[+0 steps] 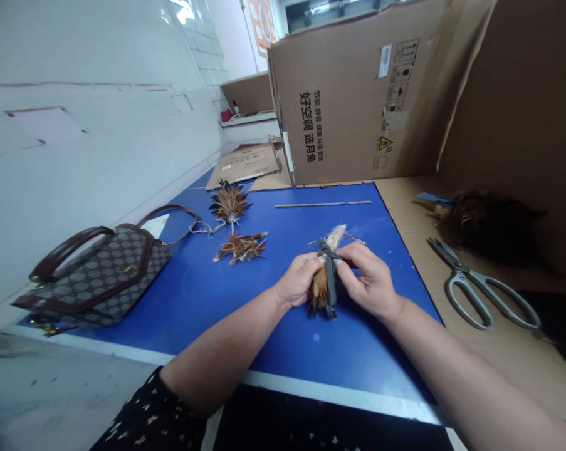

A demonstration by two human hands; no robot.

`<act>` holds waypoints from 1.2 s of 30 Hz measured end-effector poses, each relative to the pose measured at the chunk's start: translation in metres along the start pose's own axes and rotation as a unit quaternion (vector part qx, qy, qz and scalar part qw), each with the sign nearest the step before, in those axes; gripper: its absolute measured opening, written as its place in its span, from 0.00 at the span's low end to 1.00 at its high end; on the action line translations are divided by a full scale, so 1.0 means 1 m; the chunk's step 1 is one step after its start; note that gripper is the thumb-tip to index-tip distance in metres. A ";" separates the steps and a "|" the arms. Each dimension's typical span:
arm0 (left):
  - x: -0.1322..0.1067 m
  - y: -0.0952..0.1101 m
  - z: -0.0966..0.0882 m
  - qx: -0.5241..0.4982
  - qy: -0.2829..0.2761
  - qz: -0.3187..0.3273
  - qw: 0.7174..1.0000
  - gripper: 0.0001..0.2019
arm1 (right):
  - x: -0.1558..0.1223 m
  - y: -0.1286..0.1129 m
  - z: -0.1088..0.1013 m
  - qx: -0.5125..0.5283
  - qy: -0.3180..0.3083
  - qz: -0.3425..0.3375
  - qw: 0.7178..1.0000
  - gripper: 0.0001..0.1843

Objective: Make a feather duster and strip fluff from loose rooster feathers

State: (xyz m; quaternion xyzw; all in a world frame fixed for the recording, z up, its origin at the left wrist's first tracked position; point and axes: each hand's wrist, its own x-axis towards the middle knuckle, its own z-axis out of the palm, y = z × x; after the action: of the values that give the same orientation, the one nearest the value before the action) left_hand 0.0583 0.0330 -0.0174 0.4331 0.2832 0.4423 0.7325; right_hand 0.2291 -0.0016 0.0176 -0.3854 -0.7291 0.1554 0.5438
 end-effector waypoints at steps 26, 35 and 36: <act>-0.012 0.024 -0.001 -0.004 -0.039 0.005 0.999 0.23 | 0.004 -0.002 -0.014 0.357 -0.096 0.189 0.910 0.14; -0.014 0.028 -0.002 0.002 -0.010 0.004 1.000 0.23 | 0.014 -0.004 -0.029 0.151 -0.243 0.117 0.951 0.15; -0.013 0.027 -0.005 0.002 -0.006 -0.006 1.000 0.23 | 0.013 -0.003 -0.031 0.187 -0.251 0.115 0.943 0.15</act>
State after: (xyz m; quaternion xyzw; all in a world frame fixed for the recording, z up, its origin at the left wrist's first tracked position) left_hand 0.0377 0.0294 0.0051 0.4356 0.2824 0.4346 0.7359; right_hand 0.2549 0.0003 0.0395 -0.3067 -0.7508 0.4418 0.3836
